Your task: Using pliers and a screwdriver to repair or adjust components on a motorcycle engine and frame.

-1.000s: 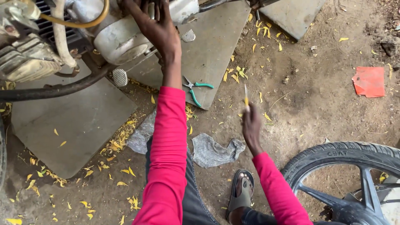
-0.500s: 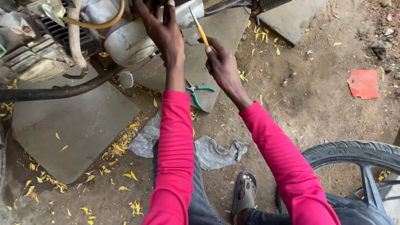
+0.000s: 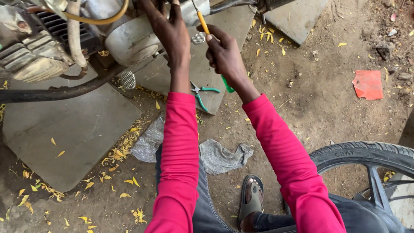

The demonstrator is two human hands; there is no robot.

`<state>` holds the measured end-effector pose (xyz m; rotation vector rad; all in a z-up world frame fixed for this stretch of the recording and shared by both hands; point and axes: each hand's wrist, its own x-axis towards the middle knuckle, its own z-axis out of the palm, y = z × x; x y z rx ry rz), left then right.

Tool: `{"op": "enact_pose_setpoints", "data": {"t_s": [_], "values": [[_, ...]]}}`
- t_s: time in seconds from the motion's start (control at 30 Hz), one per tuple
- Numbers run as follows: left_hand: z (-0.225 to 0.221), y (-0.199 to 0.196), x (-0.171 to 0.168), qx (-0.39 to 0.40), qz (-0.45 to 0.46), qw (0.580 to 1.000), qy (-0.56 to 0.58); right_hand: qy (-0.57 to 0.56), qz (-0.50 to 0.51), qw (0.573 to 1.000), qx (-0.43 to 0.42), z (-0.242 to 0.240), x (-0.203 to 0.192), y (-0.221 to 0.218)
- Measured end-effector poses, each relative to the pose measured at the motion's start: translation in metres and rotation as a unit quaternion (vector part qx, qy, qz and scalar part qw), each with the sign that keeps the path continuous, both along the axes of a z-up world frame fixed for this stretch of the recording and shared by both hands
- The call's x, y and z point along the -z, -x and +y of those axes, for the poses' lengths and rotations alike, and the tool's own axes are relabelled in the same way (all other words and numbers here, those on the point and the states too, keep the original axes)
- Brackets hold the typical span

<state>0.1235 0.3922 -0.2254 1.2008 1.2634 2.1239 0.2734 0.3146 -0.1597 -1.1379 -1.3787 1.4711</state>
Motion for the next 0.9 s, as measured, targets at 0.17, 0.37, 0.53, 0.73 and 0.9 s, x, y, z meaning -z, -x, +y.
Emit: {"op": "enact_pose_setpoints", "data": {"t_s": [0.17, 0.37, 0.53, 0.73, 0.9], "values": [[-0.006, -0.01, -0.005, -0.071, 0.067, 0.995, 0.015, -0.175, -0.203, 0.96, 0.086, 0.002, 0.012, 0.007], [-0.02, -0.017, -0.022, -0.02, 0.006, 1.0, -0.007, -0.075, -0.099, 0.989, 0.086, -0.001, 0.013, 0.022], [-0.033, -0.024, -0.035, -0.178, 0.092, 0.978, 0.061, -0.073, -0.049, 0.994, 0.065, 0.002, 0.01, 0.015], [-0.034, -0.035, -0.036, 0.143, 0.009, 0.978, 0.15, -0.102, -0.14, 0.982, 0.071, -0.005, 0.009, -0.001], [-0.022, -0.038, -0.011, 0.187, -0.116, 0.966, 0.134, 0.102, 0.133, 0.974, -0.151, -0.035, 0.024, -0.042]]}}
